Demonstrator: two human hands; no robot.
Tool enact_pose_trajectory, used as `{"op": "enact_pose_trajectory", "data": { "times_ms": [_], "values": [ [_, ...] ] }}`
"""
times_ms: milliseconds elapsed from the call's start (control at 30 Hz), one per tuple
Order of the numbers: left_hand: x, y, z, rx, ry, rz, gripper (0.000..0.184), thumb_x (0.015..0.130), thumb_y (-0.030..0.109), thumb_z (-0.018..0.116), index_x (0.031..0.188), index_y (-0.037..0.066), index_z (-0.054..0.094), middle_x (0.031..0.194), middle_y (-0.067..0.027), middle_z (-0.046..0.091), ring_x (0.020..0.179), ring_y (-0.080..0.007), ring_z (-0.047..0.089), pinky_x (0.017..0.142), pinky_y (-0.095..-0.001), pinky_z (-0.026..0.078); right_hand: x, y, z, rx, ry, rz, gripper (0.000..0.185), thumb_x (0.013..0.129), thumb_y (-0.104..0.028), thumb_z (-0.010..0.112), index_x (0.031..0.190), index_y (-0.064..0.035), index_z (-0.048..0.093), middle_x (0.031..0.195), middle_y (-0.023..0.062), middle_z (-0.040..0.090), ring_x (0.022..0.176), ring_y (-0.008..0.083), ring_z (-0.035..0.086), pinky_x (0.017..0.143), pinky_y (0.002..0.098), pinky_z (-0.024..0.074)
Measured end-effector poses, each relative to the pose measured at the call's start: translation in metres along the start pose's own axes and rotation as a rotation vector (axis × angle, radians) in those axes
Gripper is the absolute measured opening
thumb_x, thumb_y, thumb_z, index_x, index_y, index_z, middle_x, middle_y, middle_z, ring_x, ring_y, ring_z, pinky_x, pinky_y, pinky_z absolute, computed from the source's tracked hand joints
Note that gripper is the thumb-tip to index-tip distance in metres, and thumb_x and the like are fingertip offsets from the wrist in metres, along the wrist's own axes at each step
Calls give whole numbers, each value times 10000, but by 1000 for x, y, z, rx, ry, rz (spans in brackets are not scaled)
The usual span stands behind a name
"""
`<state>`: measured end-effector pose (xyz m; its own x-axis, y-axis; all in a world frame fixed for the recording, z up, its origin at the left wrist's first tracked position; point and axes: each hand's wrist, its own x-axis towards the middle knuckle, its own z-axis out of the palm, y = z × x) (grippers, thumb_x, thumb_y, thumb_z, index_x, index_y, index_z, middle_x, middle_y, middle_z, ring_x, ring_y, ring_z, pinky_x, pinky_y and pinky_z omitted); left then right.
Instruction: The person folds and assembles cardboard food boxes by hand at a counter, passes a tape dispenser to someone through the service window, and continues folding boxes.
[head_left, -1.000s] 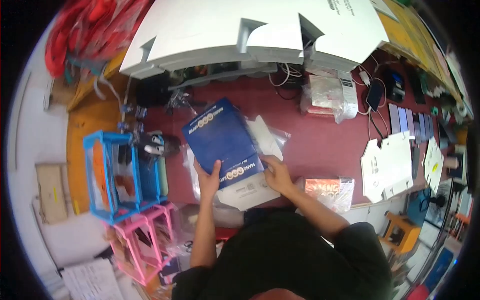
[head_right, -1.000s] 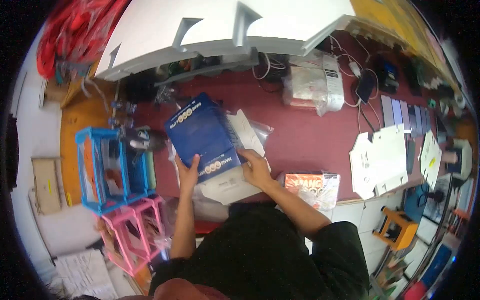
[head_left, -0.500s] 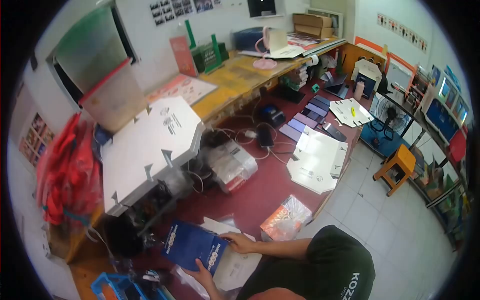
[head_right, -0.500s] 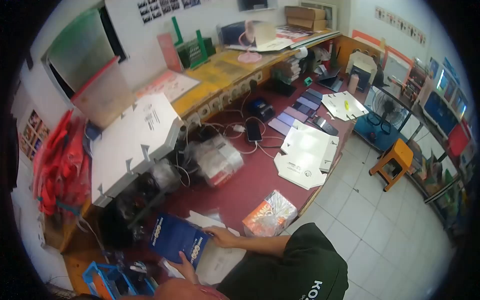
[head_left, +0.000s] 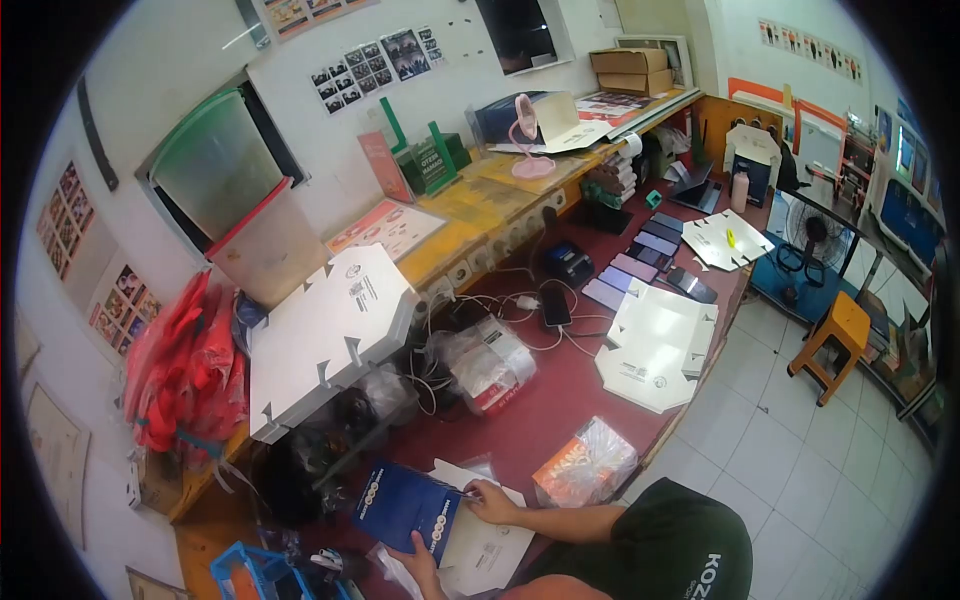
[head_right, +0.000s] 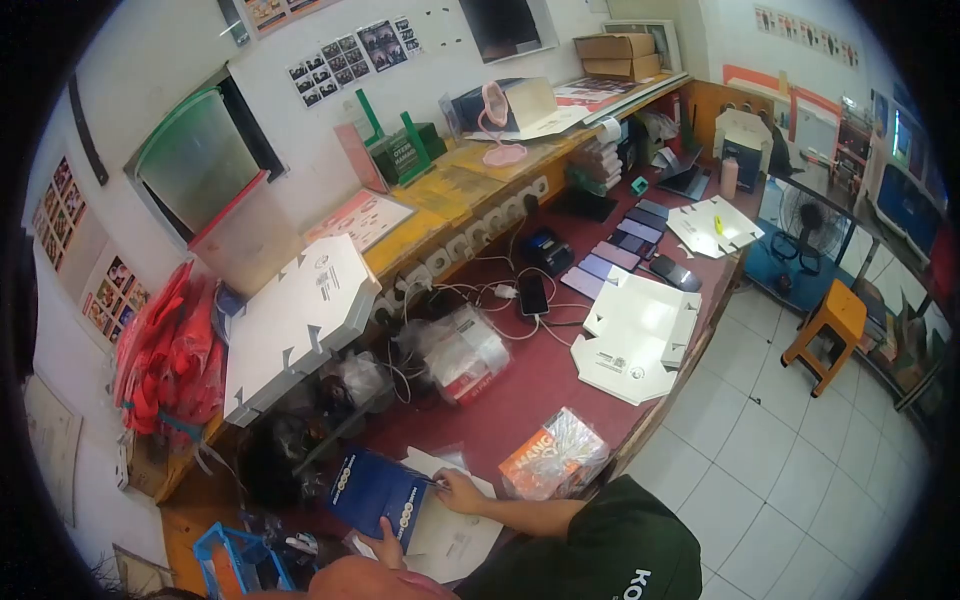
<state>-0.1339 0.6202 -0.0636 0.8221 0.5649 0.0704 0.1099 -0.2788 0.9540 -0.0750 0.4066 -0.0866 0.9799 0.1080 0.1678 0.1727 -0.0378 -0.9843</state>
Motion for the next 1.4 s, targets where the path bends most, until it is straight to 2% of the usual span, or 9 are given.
{"op": "enact_pose_trajectory", "data": {
  "times_ms": [67, 333, 467, 533, 700, 1000, 1100, 1267, 1400],
  "values": [
    [-2, 4, 2, 15, 37, 32, 829, 856, 255, 694, 1429, -28, 165, 1360, -244, 390, 1232, -319, 422, 1057, -376, 309, 3, 8, -7, -442, -88, -86, 288, 862, -205, 566, 1102, -46, 574, 1083, 231, 615, 994, 382, 606, 842, 451, 484],
    [-4, 6, 1, 65, 39, 69, 832, 863, 270, 684, 1434, -39, 165, 1396, -237, 359, 1276, -320, 381, 1081, -373, 279, 19, 19, -3, -328, -131, 146, 264, 835, -257, 509, 1024, -98, 602, 956, 223, 649, 911, 393, 624, 802, 478, 477],
    [-5, 24, -7, 209, 0, 3, 856, 876, 325, 660, 1442, -56, 143, 1459, -243, 254, 1327, -312, 311, 1103, -364, 243, 28, 70, 10, -181, -52, 120, 181, 773, -59, 576, 953, -51, 596, 831, 80, 664, 779, 160, 637, 705, 318, 502],
    [-9, 42, -9, 215, -41, 7, 927, 884, 432, 617, 1453, -77, 91, 1509, -255, 168, 1399, -322, 201, 1140, -344, 153, 33, 93, 18, -161, -29, 104, 148, 815, -27, 549, 957, -35, 589, 829, 68, 655, 772, 138, 616, 688, 296, 493],
    [-9, 22, -13, 71, -36, 31, 808, 905, 332, 622, 1450, -17, 137, 1431, -221, 310, 1302, -287, 350, 1091, -347, 252, 31, 47, 11, 211, -8, 210, 164, 863, -111, 642, 814, -40, 502, 695, 18, 566, 635, 74, 539, 576, 277, 440],
    [-38, 8, -28, -211, -216, -125, 884, 858, 170, 664, 1458, -37, 48, 1427, -239, 320, 1295, -297, 372, 1067, -356, 298, 32, 8, -31, -626, -308, -118, 283, 737, -171, 722, 958, -73, 576, 944, 127, 619, 990, 336, 556, 865, 442, 408],
    [-57, -10, -21, 286, -251, 299, 911, 791, 81, 692, 1459, -28, 82, 1349, -260, 432, 1219, -319, 478, 1013, -367, 375, 36, 8, -32, -678, -346, -87, 299, 739, -200, 731, 969, -84, 579, 963, 113, 621, 984, 317, 569, 901, 446, 382],
    [-57, -15, -14, 552, -56, -76, 900, 720, 165, 757, 1444, 56, 235, 1033, -246, 644, 977, -401, 623, 846, -439, 477, 50, 5, -30, -739, -390, -71, 319, 741, -253, 735, 967, -84, 586, 966, 104, 636, 996, 286, 578, 901, 444, 369],
    [-49, -42, -15, 656, 61, 104, 787, 746, 324, 746, 1344, -9, 360, 869, -218, 675, 783, -402, 651, 728, -457, 488, 63, -1, -22, -828, -455, -66, 350, 739, -295, 736, 987, -98, 589, 985, 111, 655, 964, 287, 601, 915, 438, 360]
  ]
}}
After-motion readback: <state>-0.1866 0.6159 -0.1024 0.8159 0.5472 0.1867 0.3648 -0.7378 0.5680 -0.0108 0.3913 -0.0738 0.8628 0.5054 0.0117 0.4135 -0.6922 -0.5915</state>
